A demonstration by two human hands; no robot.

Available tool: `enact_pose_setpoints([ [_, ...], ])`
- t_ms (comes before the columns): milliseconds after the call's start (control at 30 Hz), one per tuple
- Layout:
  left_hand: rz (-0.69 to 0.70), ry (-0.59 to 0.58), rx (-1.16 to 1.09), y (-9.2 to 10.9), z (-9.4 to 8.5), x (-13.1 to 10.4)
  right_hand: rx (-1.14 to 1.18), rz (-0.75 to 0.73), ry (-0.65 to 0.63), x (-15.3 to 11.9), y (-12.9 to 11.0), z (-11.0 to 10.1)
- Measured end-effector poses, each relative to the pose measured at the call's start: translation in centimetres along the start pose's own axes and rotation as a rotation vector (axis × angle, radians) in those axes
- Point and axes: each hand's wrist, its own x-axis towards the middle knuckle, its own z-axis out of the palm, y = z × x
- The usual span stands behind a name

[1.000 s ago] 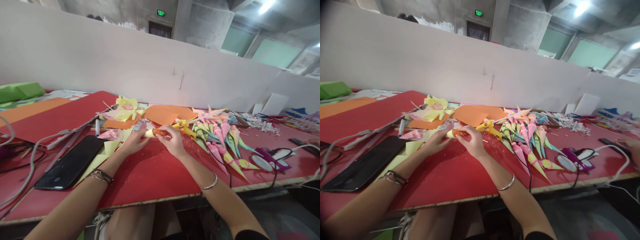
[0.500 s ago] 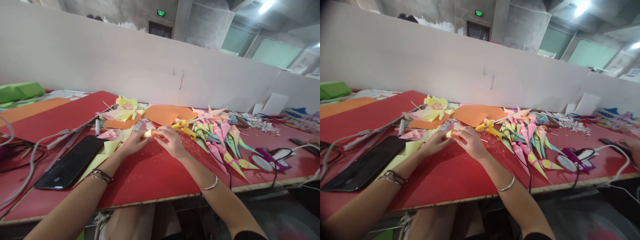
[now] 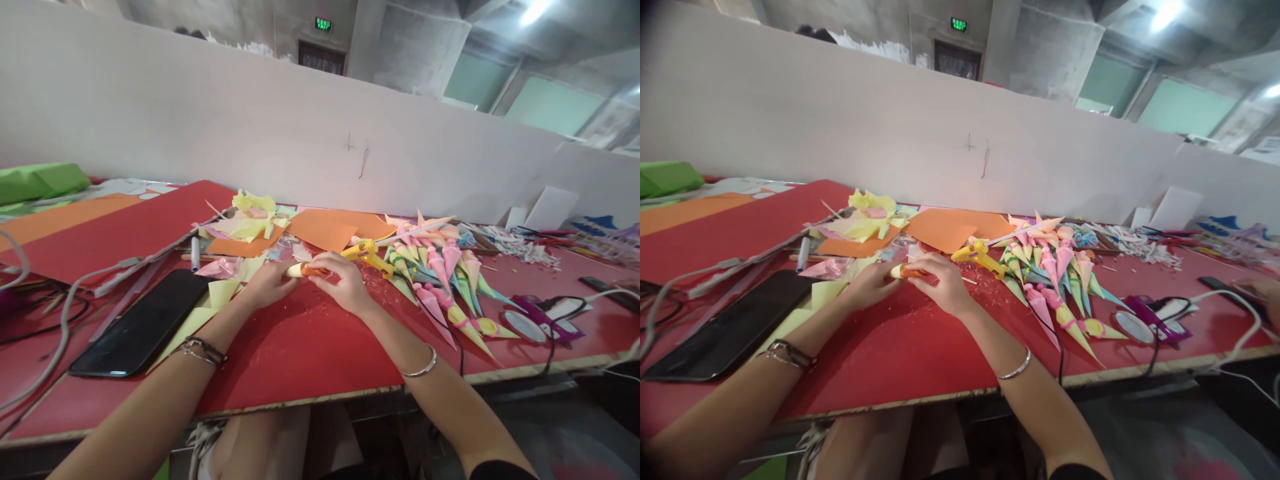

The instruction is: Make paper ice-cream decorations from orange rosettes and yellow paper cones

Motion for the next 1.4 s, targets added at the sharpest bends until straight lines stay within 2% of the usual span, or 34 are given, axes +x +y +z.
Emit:
enact_pose_setpoints([
  [167,-0.042,0.036,0.118,0.1,-0.1,0.0,0.055,0.126,0.053,0.0,0.3,0.2],
  [333,-0.054,0.019,0.183,0.2,-0.3,0.0,0.027,0.141,0.098,0.0,0.3,0.4],
  [600,-0.075,0.007,0.146,0.5,-0.2,0.0,0.037,0.152,0.095,-0.1,0.1,0.5],
  [900,-0.041,0.036,0.009,0.2,0.1,0.1,0.147,0.239,0.179,-0.3,0.7,1.2],
  [1000,-0.026,0.045,-0.022,0.2,0.2,0.1,0.127,0.216,0.193,-0.3,0.5,1.1],
  [1133,-0.019,0.045,-0.048,0.3,0.2,0.1,0.053,0.145,0.151,-0.1,0.1,0.7],
  [1400,-0.025,0.04,-0.111,-0.1,0.4,0.2,0.026,0.1,0.024,0.0,0.0,-0.2],
])
